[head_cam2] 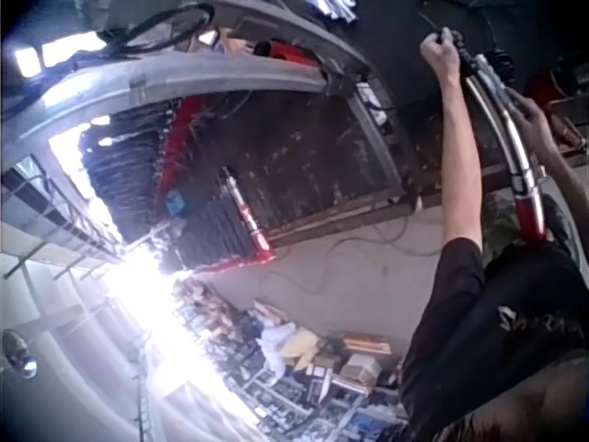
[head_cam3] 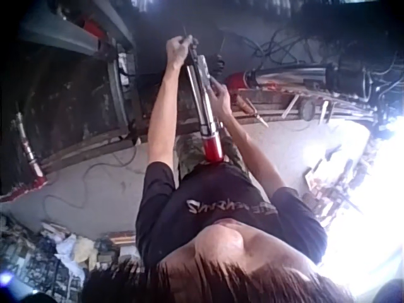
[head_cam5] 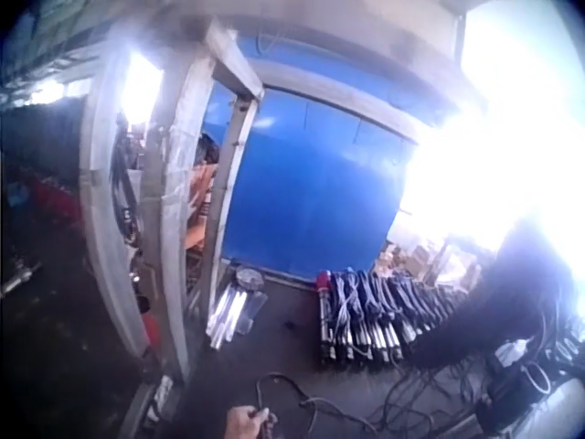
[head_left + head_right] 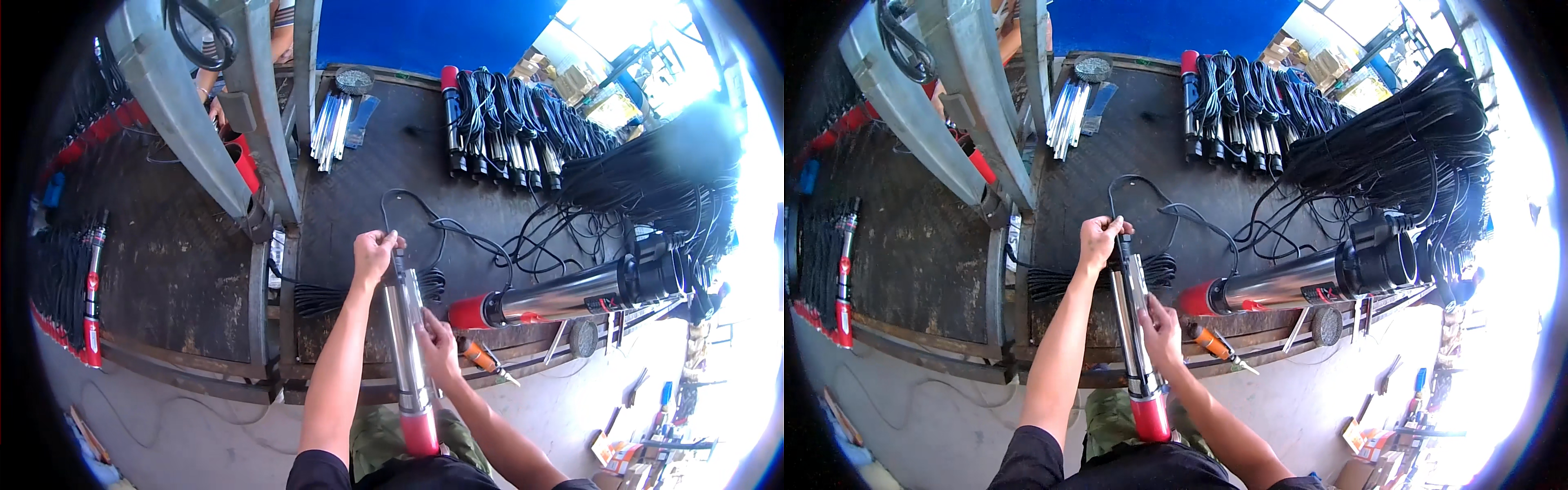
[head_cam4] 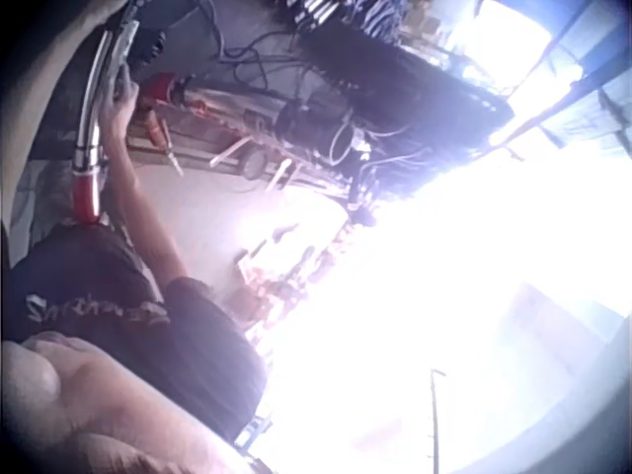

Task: The person assembles mechanical water pumps by attaching components, using a pneumatic screwdriver to tighten screws on the motor housing, and organizing the completed units on a workspace table.

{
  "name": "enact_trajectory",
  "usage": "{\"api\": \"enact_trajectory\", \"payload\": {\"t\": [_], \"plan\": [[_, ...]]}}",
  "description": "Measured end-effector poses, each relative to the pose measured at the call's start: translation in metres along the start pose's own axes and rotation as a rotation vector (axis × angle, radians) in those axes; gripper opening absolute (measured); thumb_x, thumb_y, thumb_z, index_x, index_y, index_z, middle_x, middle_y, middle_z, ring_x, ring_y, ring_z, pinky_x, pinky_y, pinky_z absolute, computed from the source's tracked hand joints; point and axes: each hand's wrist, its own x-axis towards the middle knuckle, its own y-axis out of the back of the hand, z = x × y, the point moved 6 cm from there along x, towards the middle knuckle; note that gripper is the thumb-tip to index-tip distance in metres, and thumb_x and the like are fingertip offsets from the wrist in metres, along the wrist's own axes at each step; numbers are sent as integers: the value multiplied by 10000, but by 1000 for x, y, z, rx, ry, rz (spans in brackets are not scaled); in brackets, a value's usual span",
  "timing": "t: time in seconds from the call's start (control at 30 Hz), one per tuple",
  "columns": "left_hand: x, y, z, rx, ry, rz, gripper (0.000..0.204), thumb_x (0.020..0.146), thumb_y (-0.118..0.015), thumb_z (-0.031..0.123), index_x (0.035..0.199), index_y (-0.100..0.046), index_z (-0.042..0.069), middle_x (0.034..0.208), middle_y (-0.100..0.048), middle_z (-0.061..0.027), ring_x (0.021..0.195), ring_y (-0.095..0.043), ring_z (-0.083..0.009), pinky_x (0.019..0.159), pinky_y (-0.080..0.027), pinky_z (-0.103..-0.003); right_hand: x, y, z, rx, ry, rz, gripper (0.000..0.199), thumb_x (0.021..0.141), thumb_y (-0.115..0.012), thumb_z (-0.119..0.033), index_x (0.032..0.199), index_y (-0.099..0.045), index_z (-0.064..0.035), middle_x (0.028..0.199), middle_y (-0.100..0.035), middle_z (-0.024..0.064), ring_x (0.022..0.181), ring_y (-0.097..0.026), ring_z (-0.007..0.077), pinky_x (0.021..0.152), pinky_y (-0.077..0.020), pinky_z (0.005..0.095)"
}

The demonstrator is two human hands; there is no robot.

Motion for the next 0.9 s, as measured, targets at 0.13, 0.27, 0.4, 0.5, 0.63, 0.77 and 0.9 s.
{"api": "enact_trajectory", "payload": {"t": [0.13, 0.27, 0.4, 0.5, 0.63, 0.77, 0.9], "plan": [[2, -6, 0, 12, 37, -12, 247, 938, -652, 130, 796, -751, -45, 742, -743, -99, 644, -670, -117, 625, -511, -267, -23, -9, -3, -121, 101, 58, 425, 940, -679, -234, 1324, -644, -56, 874, -531, 143, 781, -589, 259, 695, -503, 375], [5, -7, -2, 50, 44, -12, 239, 934, -661, 134, 797, -750, -41, 747, -745, -99, 646, -672, -118, 622, -509, -268, -20, -12, -19, -378, 291, 115, 443, 890, -719, -219, 1293, -644, -50, 873, -543, 154, 776, -595, 316, 662, -517, 424], [0, -5, 1, 50, 53, -18, 242, 969, -644, 123, 813, -717, -48, 789, -739, -99, 679, -667, -129, 664, -516, -262, -17, -14, -20, -431, 379, 108, 507, 898, -712, -245, 1353, -578, -69, 1040, -564, 156, 931, -612, 331, 688, -558, 443], [-29, 2, 26, 478, -191, 182, 299, 944, -682, 204, 1005, -648, -87, 998, -700, -205, 899, -675, -261, 799, -524, -367, -19, -13, -17, -469, 338, 105, 500, 915, -694, -269, 1363, -569, -88, 1166, -552, 153, 1043, -589, 341, 716, -575, 453], [-131, -14, -6, 929, -30, 215, 610, 940, -636, 331, 1324, -409, -85, 1295, -530, -313, 1206, -527, -466, 1020, -408, -545, -18, -11, -14, -438, 308, 72, 524, 863, -710, -240, 1353, -576, -113, 1228, -557, 129, 1088, -576, 352, 773, -568, 480], [-162, -25, -30, 850, 383, 83, 681, 978, -533, 427, 1397, -326, -69, 1291, -529, -313, 1218, -515, -491, 1012, -395, -604, -26, -9, -9, -374, 254, 24, 522, 831, -712, -209, 1334, -595, -131, 1277, -559, 108, 1115, -569, 355, 841, -554, 469], [-170, -40, -14, 878, 218, 227, 655, 1007, -503, 414, 1415, -317, -63, 1262, -557, -313, 1107, -596, -479, 947, -477, -545, -49, 51, 48, -162, 194, -102, 361, 892, -711, -279, 1209, -687, -109, 957, -705, 121, 840, -710, 334, 759, -573, 438]]}}
